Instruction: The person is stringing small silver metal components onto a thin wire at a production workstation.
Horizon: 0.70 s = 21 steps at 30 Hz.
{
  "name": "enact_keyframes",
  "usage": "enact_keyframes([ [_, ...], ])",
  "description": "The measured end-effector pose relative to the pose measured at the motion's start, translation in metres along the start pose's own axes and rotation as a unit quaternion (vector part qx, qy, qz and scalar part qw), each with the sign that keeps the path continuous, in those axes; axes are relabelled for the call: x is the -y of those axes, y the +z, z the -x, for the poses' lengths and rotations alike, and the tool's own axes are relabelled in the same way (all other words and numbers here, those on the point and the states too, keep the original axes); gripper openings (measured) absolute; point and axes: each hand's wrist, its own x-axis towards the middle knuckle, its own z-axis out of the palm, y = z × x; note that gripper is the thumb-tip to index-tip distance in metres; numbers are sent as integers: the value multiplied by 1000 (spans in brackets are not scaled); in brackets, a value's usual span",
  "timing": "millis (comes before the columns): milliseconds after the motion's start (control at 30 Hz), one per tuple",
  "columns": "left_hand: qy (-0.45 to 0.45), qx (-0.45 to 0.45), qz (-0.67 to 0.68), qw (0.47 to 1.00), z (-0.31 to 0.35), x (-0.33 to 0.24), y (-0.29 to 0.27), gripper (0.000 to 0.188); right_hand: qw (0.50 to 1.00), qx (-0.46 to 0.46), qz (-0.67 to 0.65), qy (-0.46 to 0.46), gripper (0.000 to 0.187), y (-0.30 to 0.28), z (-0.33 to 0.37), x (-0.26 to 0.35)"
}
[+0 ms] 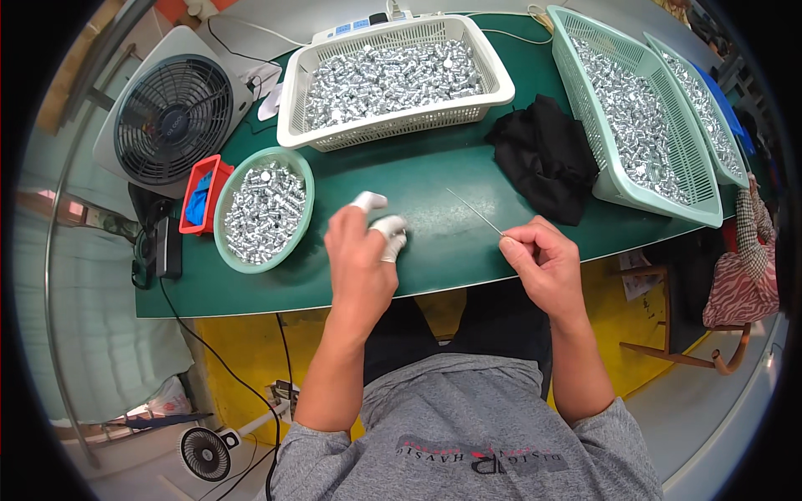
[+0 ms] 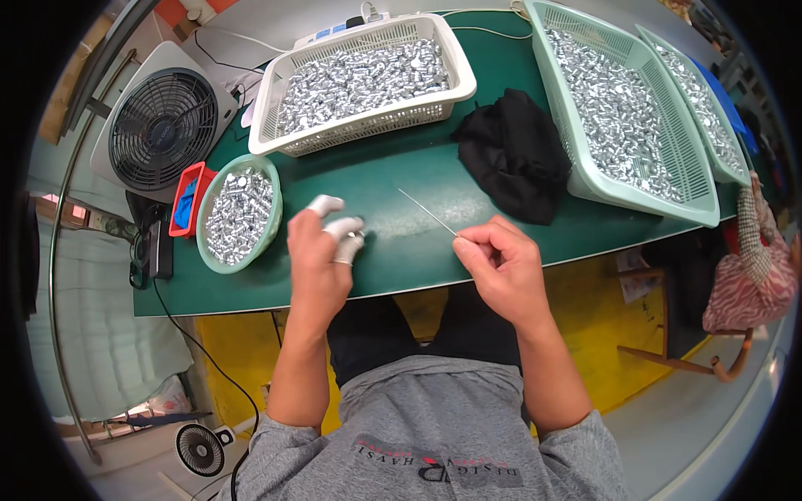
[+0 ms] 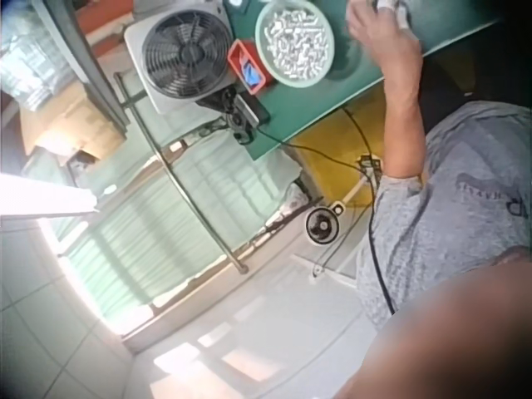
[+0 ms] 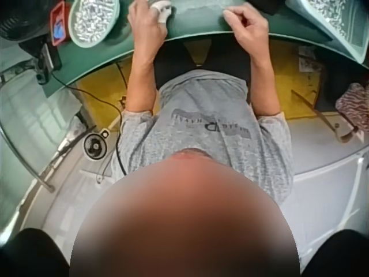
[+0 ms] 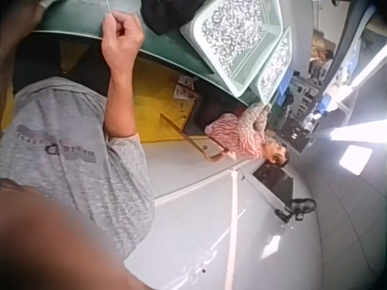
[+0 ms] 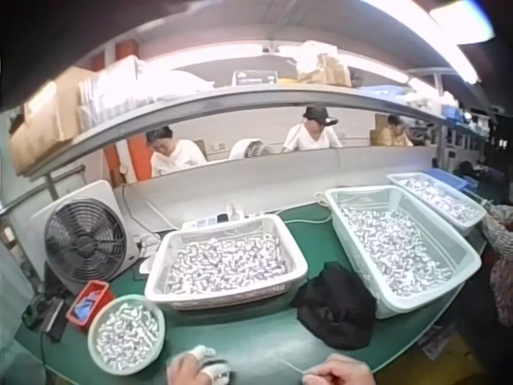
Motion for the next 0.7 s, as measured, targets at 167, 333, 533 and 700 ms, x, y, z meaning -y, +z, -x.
enact_keyframes([
  [167, -42, 20, 128, 991, 7, 10, 3, 14, 1000, 19, 6, 12, 2, -1, -3, 7],
  [333, -305, 10, 609, 732, 11, 12, -1, 22, 1000, 5, 19, -19, 2, 3, -13, 3],
  [533, -297, -8, 649, 701, 29, 19, 13, 27, 995, 0, 80, -63, 2, 12, -8, -2],
  [700, -271, -21, 637, 721, 31, 16, 14, 28, 996, 0, 68, -58, 4, 12, -6, -6],
])
